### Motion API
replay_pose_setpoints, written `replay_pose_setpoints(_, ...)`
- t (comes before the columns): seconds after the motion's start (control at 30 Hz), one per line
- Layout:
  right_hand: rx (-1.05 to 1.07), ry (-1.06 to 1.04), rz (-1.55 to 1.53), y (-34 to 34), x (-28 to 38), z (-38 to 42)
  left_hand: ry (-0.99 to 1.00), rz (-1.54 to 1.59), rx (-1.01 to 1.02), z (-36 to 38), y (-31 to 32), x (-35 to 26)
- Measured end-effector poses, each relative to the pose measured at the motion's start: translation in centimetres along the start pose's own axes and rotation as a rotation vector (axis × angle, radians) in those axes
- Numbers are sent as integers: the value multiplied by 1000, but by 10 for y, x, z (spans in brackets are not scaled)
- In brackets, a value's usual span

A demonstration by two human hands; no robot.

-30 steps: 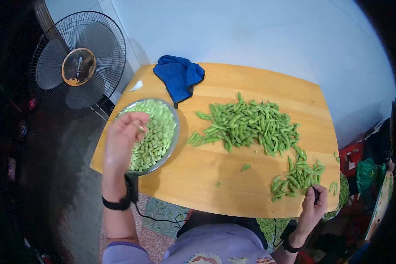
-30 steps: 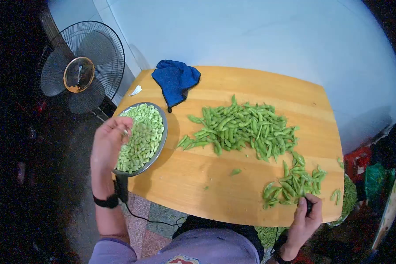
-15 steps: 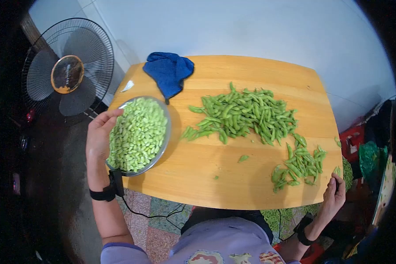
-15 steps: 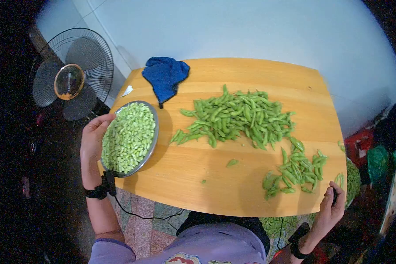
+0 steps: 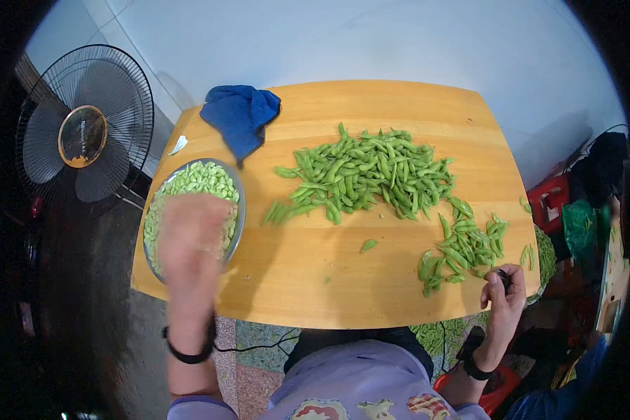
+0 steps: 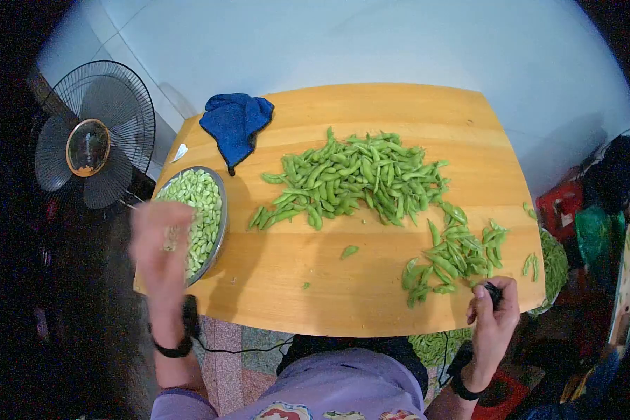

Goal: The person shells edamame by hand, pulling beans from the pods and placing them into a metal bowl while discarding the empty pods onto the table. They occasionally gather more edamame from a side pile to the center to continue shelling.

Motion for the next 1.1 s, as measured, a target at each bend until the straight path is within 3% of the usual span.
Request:
replay_pose_setpoints(0.03, 22, -11, -20, 7, 2, 3, -23, 198, 130, 6, 30, -13)
replay_pose_setpoints(0.1, 118, 24, 24, 14, 4, 8, 82, 128, 355, 12, 85, -20)
replay_pose_setpoints(0.2, 163, 14, 43, 20, 9, 19, 51, 64, 389, 21, 150, -2)
replay_pose_setpoints(0.27, 186, 79, 66, 22, 11, 25, 64, -146, 397, 22, 168, 8)
replay_pose_setpoints(0.47, 306, 69, 151, 31, 8, 29, 51, 19, 342, 19, 161, 16)
replay_pose_setpoints(0.5, 376, 160, -6, 38, 9, 31, 59, 38, 348, 19, 157, 10)
replay_pose_setpoints(0.57, 505, 275, -193, 48, 15, 37, -472, 610, 634, 33, 160, 0)
replay_pose_setpoints(0.6, 565, 295, -228, 54, 18, 39, -463, 641, 661, 37, 158, -16)
replay_pose_setpoints(0.67, 666, 148, -202, 68, 16, 36, -942, 1338, 793, 58, 161, -50)
replay_pose_setpoints(0.77, 661, 181, -196, 77, 9, 30, -1097, 1667, 713, 63, 157, -98)
replay_pose_setpoints(0.8, 690, 232, -251, 79, 5, 29, -1097, 1688, 732, 66, 160, -102)
replay_pose_setpoints(0.87, 707, 283, -301, 80, 4, 28, -912, 1646, 803, 66, 162, -109)
replay_pose_setpoints(1.1, 729, 288, -325, 79, 8, 29, -822, 1592, 775, 58, 161, -126)
Point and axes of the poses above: each hand's wrist, its own z-axis away from the middle knuckle, its own y-axis out of the palm, x = y × z, the point moved 5 cm from there along -z, towards the middle knuckle, and after that the axes turned 2 degrees about -x, right-handed, at the moved point
